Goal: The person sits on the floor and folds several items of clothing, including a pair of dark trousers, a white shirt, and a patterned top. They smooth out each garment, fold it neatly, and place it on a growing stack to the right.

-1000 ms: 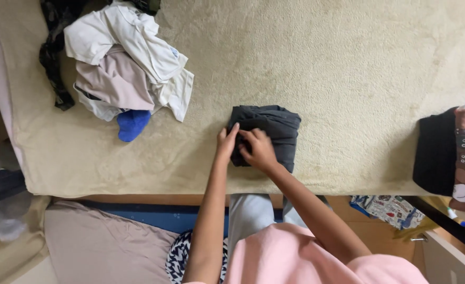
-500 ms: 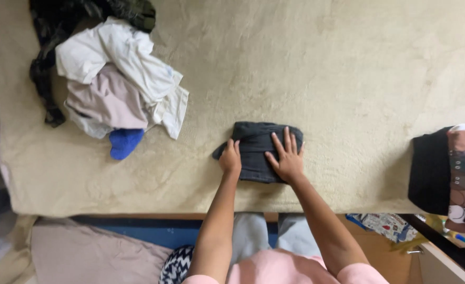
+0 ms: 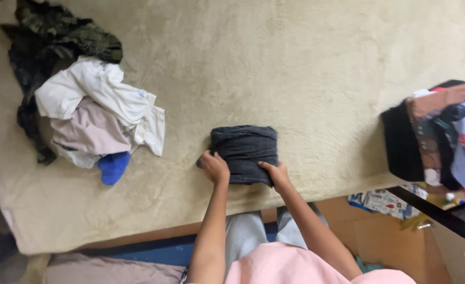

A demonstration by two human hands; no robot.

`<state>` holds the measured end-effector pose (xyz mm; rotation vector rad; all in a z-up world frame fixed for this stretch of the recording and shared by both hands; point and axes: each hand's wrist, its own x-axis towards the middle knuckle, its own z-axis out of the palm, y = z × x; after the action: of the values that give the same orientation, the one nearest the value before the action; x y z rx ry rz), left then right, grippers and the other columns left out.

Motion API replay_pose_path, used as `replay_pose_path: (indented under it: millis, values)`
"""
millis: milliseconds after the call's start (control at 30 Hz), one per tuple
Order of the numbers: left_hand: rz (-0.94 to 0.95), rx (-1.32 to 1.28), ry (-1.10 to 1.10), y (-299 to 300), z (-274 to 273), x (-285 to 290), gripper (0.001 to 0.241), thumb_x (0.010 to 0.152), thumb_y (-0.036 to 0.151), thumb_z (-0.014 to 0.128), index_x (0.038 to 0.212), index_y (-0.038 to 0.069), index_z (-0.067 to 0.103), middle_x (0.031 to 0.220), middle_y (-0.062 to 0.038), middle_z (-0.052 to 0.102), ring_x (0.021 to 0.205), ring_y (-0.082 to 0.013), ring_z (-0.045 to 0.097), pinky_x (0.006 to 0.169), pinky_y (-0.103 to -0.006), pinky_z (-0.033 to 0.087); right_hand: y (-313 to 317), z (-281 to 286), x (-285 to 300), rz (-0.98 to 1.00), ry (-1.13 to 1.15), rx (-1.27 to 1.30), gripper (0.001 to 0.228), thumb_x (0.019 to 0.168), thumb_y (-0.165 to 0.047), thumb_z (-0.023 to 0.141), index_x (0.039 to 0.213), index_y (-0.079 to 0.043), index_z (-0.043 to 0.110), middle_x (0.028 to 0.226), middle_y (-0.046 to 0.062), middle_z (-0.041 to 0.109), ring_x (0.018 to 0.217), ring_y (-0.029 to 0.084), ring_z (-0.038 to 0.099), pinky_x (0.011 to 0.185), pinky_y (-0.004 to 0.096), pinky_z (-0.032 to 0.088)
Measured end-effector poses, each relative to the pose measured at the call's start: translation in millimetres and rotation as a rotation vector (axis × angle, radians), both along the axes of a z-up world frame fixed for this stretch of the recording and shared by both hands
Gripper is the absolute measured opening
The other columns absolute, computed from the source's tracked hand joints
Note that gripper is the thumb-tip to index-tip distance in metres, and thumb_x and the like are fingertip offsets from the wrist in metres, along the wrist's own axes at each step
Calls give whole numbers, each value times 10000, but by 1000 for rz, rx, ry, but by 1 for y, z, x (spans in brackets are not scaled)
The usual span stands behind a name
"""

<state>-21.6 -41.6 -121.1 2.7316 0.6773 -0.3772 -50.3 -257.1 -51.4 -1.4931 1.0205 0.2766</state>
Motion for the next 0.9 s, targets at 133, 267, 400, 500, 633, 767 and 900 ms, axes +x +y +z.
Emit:
replay_pose_path:
  millis: [133,267,400,500,633,767,900]
  values:
    - [135,101,-142,-44,12,-9,494,969,495,511,1199,58,532,1119,-180,619,983,-320,598,768,-493,499,-47,66,32,128,5,352,477,755,-64,754,1208,5,623,1032,159,719,934,298,679,829,421,558]
    - [155,-408,58,-67,-9,-20,586,973,539,515,1266,32,498,1220,-167,564,1068,-282,536,840,-452,464,-87,130,19,496,-360,27,395,753,-5,715,1136,-49,630,1093,140,670,1077,316,613,947,379,503]
    - [70,-1002,110,-118,40,10,647,996,555,508,1348,13,481,1293,-171,577,1146,-284,562,912,-448,491,-134,207,0,576,-587,-355,272,708,13,716,958,-46,625,1233,133,627,1250,341,518,1060,428,404]
    - [11,-1443,174,-174,104,53,693,1013,567,503,1410,0,468,1348,-174,586,1204,-286,581,965,-445,510,-181,241,-18,638,-732,-597,258,644,19,671,878,-81,627,1360,73,656,1407,329,458,1114,488,297]
    - [-40,-2012,300,-256,186,112,757,1036,583,496,1492,-19,450,1421,-178,598,1282,-288,606,1037,-440,536,-255,265,-48,732,-736,-1134,111,790,-61,695,825,-148,637,1372,-14,691,1443,282,493,1165,535,228]
    - [-169,-2092,573,-360,228,154,551,982,190,632,1482,8,487,1256,-123,656,1126,-239,652,929,-377,574,-328,286,-81,507,-629,-1528,116,929,-177,678,818,-168,646,1404,24,687,1399,303,516,1184,547,277]
    - [-199,-2211,642,-468,274,125,585,886,18,581,1465,23,498,1223,-105,654,1075,-216,656,882,-341,578,-379,306,-100,189,-423,-1613,130,942,-150,709,845,-97,641,1417,77,677,1410,327,510,1153,532,329]
